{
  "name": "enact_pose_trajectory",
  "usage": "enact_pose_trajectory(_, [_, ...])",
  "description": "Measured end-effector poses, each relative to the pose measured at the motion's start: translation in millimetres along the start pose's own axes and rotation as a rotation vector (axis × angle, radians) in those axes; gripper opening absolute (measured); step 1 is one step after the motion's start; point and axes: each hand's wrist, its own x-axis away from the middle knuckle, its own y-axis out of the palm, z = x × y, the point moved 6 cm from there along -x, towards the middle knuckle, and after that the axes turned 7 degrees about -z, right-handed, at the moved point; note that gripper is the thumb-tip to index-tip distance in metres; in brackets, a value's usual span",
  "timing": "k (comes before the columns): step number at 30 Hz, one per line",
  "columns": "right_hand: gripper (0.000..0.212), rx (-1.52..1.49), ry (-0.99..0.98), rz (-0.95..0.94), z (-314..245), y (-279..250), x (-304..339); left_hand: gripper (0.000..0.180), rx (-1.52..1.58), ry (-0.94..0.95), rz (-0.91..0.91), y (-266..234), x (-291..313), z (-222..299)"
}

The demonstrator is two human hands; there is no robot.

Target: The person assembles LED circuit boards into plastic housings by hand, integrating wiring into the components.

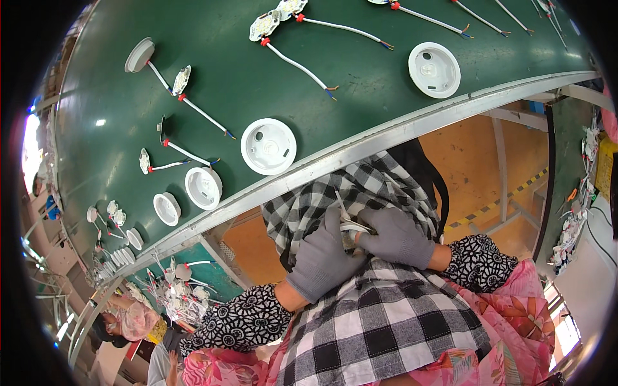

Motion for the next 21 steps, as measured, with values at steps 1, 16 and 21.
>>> enact_pose_trajectory(1, [0.041, 0.010, 0.013, -0.003, 0, -2, -1, 0.072, -0.002, 0.003, 0.001, -2, -1, 0])
enact_pose_trajectory(16, [0.039, -0.161, -0.046, 0.082, 9, 1, 5, 0.067, 0.366, 0.056, -0.047, 2, -1, -11])
enact_pose_trajectory(21, [0.038, -0.189, -0.077, 0.111, 6, 2, 6, 0.057, 0.441, -0.056, -0.103, 8, -1, -16])
